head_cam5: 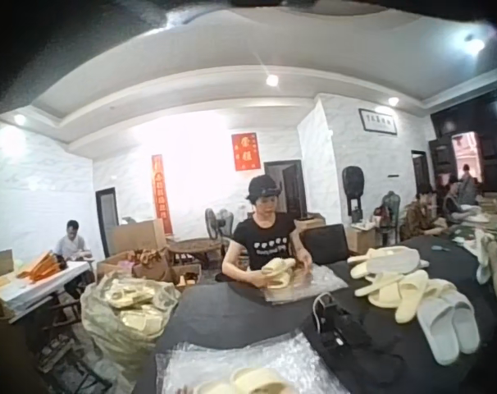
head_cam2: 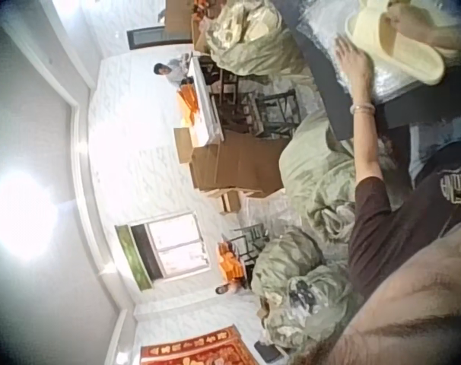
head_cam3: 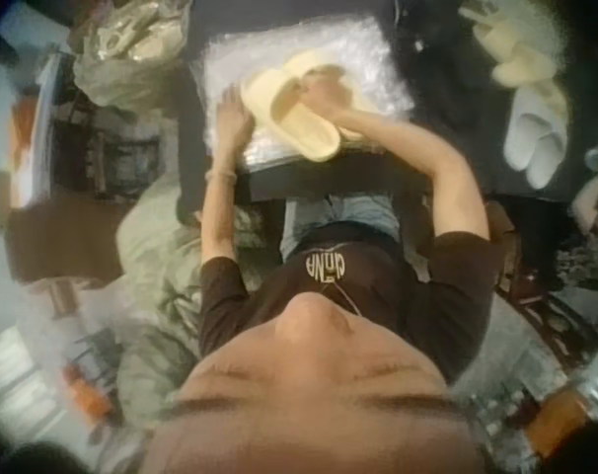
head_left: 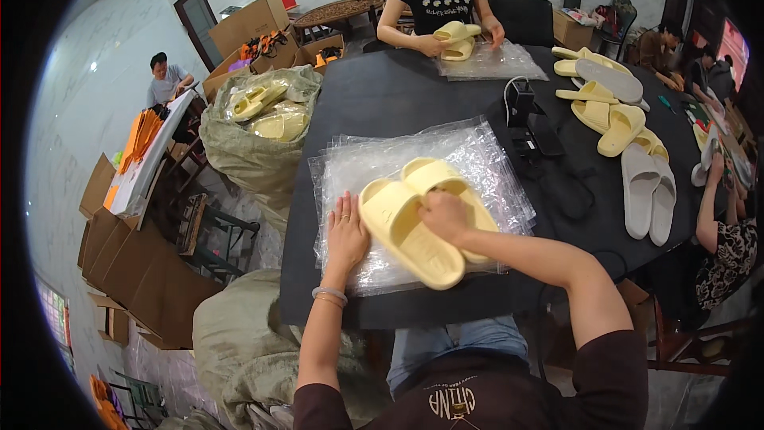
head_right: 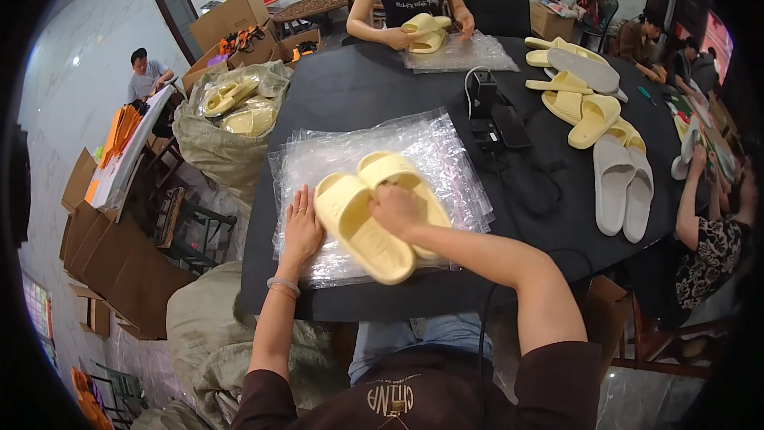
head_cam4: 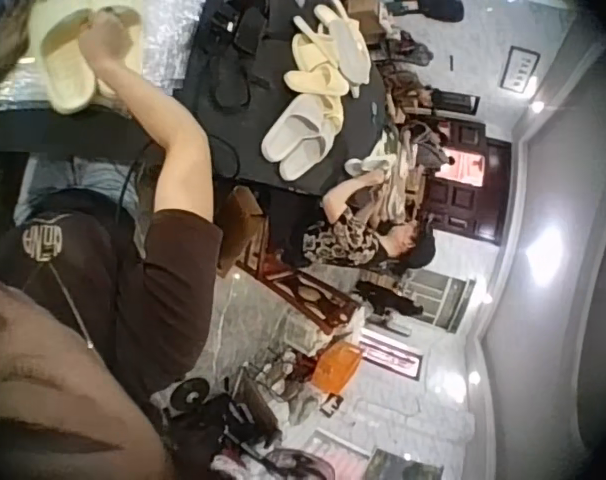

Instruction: The person repeatedly picks pairs of slippers from a sack, places them on a plastic sheet on the table, and wraps them. The person handles yellow and white slippers, folding the plastic around each pair and moving the wrapped units aside. Coworkers perform similar wrapping tasks at the same table.

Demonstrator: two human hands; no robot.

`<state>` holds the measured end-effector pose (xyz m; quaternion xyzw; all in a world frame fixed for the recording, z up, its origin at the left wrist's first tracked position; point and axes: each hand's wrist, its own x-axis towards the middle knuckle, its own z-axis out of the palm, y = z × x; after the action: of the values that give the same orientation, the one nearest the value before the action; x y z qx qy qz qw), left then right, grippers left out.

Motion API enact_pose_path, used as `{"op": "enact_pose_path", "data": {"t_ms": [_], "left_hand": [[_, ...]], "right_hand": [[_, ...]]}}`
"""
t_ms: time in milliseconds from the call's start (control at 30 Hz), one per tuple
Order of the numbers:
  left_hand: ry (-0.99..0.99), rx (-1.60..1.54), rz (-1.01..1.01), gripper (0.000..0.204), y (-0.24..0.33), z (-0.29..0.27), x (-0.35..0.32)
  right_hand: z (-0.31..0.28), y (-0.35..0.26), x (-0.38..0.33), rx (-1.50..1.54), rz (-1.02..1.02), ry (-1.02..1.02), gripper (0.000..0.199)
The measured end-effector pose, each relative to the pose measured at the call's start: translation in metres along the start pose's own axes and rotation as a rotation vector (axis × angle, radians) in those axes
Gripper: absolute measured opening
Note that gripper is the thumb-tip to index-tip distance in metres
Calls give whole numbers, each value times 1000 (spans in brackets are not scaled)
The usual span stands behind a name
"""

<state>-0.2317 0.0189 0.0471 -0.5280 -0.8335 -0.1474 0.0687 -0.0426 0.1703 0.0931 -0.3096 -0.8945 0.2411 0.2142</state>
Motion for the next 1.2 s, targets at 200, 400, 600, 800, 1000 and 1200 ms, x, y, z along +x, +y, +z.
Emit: {"op": "enact_pose_path", "data": {"t_ms": [200,400,600,800,1000,1200], "left_hand": [[-56,-67,-61,53,-4,2,7],[210,36,-125,38,7,-59,74],[406,146,35,17,-41,-45,120],[422,-86,-148,12,-46,-51,141],[475,149,-204,11,-45,-16,140],[683,196,56,24,-31,0,108]], "right_hand": [[-33,71,7,-196,196,264,27],[-30,81,1,-194,180,300,27],[-32,77,-2,-146,157,317,28],[-28,84,-1,-126,113,311,28],[-27,78,-2,-179,168,235,29],[-25,79,-4,-187,122,337,28]]}}
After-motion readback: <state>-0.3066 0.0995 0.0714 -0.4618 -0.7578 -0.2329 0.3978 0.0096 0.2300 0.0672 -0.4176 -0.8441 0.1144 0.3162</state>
